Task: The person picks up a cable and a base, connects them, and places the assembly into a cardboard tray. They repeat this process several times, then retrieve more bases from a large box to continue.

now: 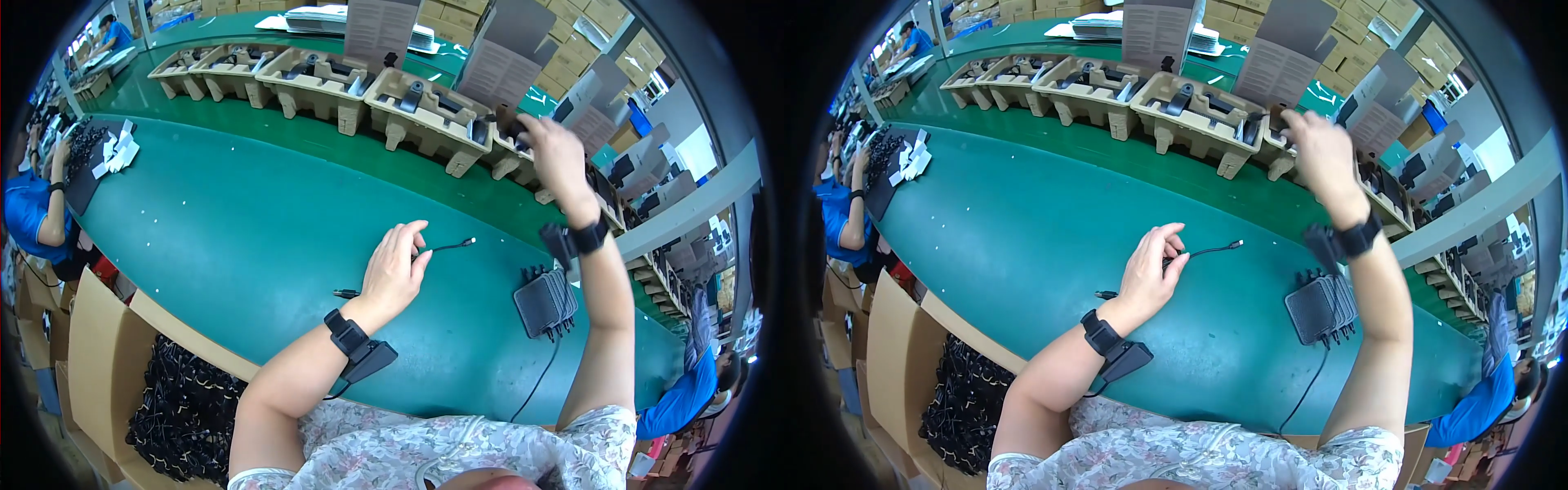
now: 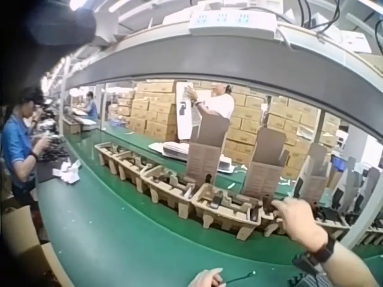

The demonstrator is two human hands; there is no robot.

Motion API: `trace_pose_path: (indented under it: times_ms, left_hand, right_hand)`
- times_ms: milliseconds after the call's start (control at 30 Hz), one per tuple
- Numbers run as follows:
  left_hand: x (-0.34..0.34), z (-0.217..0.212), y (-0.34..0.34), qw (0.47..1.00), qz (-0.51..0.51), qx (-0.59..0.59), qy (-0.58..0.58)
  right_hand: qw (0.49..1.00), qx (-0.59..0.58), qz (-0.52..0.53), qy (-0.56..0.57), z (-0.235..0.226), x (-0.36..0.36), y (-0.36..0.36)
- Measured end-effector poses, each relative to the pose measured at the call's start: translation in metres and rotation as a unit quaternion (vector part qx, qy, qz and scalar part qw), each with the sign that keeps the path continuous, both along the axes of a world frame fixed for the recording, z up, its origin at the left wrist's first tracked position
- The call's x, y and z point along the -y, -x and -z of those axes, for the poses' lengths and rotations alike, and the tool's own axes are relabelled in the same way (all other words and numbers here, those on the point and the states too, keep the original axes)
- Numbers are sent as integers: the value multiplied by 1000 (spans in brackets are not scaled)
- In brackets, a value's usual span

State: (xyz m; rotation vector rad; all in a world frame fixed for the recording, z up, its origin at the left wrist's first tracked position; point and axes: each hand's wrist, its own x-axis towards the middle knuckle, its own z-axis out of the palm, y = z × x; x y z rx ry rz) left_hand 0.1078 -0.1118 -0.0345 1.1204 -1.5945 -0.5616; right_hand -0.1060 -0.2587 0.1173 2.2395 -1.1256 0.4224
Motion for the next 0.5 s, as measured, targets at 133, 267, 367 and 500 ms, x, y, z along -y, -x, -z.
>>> trace_pose_path:
  times_ms: [133,267,367,500]
  left_hand:
    - [4,7,-3,999,-4,40,-4]
    - [5,10,-6,999,-12,36,-8]
    - [5,11,-9,999,-7,36,-12]
    - [7,13,-12,999,-18,47,6]
  right_hand:
    - [995,-60,76,8,-3,76,15]
    - [972,140,172,-81,16,116,14]
    - [954,36,268,-128,35,130,20]
    - [956,-63,263,-110,37,126,21]
